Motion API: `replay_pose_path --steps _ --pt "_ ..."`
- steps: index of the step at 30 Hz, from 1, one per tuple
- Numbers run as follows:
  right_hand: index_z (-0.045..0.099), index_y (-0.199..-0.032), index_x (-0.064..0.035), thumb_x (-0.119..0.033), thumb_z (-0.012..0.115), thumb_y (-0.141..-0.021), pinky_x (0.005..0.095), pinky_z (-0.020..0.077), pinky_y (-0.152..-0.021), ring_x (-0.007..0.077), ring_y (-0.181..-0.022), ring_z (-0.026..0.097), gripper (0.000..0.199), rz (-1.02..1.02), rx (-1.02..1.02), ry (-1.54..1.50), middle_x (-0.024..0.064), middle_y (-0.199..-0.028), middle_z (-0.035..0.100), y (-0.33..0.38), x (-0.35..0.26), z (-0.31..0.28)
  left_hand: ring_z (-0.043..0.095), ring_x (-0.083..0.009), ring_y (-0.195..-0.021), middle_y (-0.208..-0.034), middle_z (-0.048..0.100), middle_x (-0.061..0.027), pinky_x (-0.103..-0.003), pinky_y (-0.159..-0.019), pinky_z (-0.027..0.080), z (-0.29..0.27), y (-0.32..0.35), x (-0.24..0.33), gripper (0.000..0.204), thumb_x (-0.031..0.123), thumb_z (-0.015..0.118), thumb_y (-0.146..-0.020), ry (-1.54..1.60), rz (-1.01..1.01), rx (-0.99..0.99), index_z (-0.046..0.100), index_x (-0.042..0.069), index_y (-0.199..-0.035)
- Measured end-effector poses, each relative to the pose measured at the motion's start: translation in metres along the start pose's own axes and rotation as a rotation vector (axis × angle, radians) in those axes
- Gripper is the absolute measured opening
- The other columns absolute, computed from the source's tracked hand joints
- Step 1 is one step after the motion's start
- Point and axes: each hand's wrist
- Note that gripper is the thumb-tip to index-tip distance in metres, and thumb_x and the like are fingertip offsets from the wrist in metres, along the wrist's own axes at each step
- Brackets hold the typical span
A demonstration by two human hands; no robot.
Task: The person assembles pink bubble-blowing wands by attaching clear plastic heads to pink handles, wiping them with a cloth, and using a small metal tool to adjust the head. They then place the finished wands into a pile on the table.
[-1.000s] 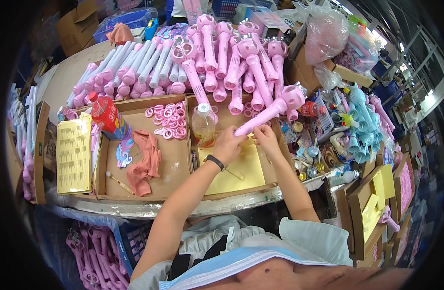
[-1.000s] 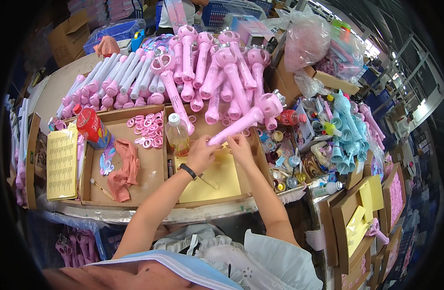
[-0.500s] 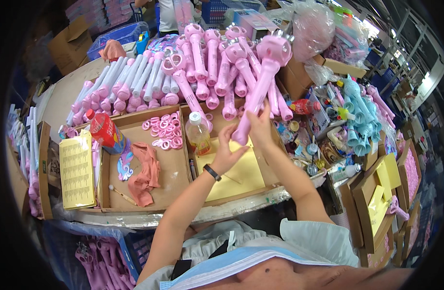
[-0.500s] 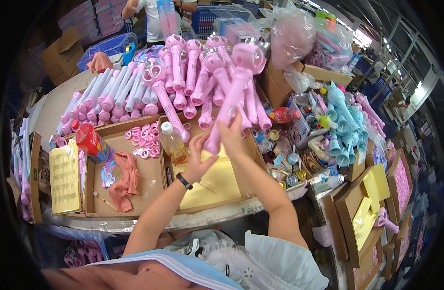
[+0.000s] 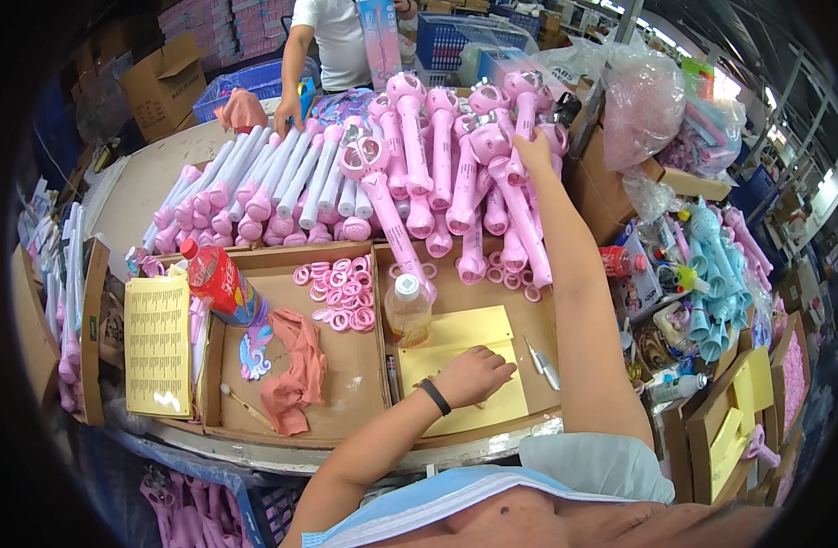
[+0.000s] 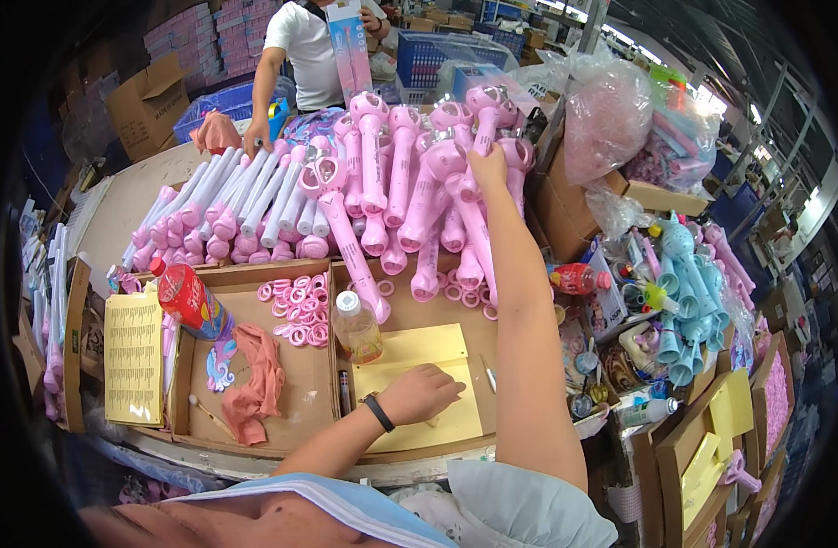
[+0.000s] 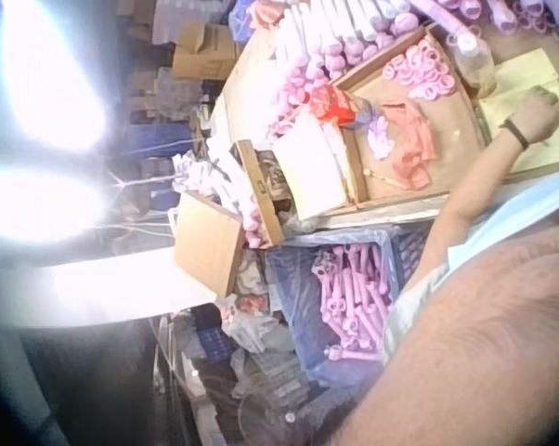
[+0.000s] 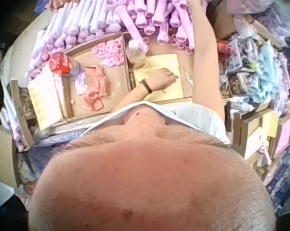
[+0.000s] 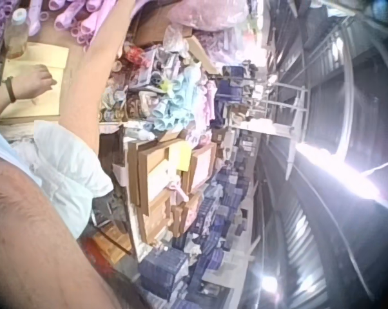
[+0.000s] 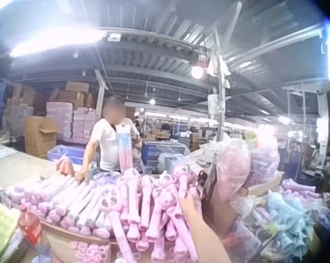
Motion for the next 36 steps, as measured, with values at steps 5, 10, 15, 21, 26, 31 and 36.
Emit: replay_pose_path --steps 5,10,15,21,26,31,36 --pt "0.058 -0.113 0.0058 -0.032 0.065 -0.078 0.0332 0.0491 -0.076 0.0226 -0.085 0.062 0.052 0.035 -0.064 -0.087 0.0155 -0.097 0.064 0.015 -0.008 -0.010 0.059 -0.0264 -0.071 -0.073 0.060 -0.0065 -0.037 -0.068 0.048 0.001 -0.001 0.000 0.016 0.018 0.060 -0.082 -0.009 0.012 -0.121 0.061 0.007 -0.094" --pt "0.065 -0.102 0.0018 -0.025 0.060 -0.088 0.0236 0.0446 -0.059 0.0088 -0.067 0.056 0.031 -0.022 -0.042 -0.214 0.0044 -0.080 0.063 0.088 -0.007 -0.074 0.060 -0.0260 -0.069 -0.071 0.060 -0.0074 -0.037 -0.067 0.048 -0.004 -0.001 -0.002 0.017 0.019 0.063 -0.077 0.008 0.004 -0.087 0.061 0.007 -0.090" --pt "0.061 -0.103 -0.0057 -0.019 0.059 -0.090 0.0232 0.0429 -0.057 0.0097 -0.072 0.053 0.019 0.239 0.326 -0.536 0.0016 -0.087 0.060 0.195 0.032 -0.173 0.061 -0.0273 -0.070 -0.070 0.062 -0.0084 -0.040 -0.066 0.049 -0.004 -0.002 0.002 0.015 0.018 0.064 -0.077 0.039 -0.038 -0.092 0.062 0.008 -0.088" --pt "0.056 -0.108 -0.0068 -0.036 0.075 -0.076 0.0247 0.0437 -0.059 0.0137 -0.082 0.055 0.047 0.390 0.441 -0.302 0.0025 -0.099 0.060 0.215 0.075 -0.211 0.062 -0.0309 -0.072 -0.073 0.063 -0.0135 -0.042 -0.067 0.049 -0.004 -0.002 0.002 0.018 0.020 0.060 -0.083 0.075 -0.128 -0.207 0.064 0.006 -0.094" --pt "0.046 -0.111 0.0049 -0.029 0.083 -0.065 0.0358 0.0448 -0.087 0.0253 -0.096 0.058 0.068 0.190 0.585 0.062 0.0153 -0.107 0.058 0.175 0.082 -0.189 0.062 -0.0320 -0.077 -0.080 0.065 -0.0152 -0.041 -0.070 0.049 -0.006 0.001 -0.006 0.019 0.020 0.058 -0.085 0.103 -0.200 -0.201 0.064 0.005 -0.095" --pt "0.039 -0.118 0.0025 -0.030 0.079 -0.067 0.0433 0.0465 -0.085 0.0398 -0.098 0.059 0.073 0.093 0.496 0.345 0.0242 -0.107 0.058 0.167 0.052 -0.185 0.062 -0.0322 -0.079 -0.081 0.065 -0.0154 -0.042 -0.072 0.049 -0.004 0.001 -0.004 0.020 0.021 0.058 -0.086 0.106 -0.231 -0.266 0.063 0.004 -0.096" --pt "0.037 -0.121 -0.0015 -0.027 0.076 -0.069 0.0460 0.0495 -0.078 0.0399 -0.089 0.062 0.069 -0.068 0.314 0.710 0.0228 -0.098 0.061 0.149 0.028 -0.180 0.062 -0.0325 -0.078 -0.079 0.064 -0.0157 -0.042 -0.071 0.049 -0.005 0.000 -0.003 0.020 0.022 0.058 -0.085 0.101 -0.230 -0.307 0.063 0.005 -0.096"
Point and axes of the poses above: each hand's wrist, its own y-axis away from the middle knuckle, its own z-axis out of the palm, x = y × z
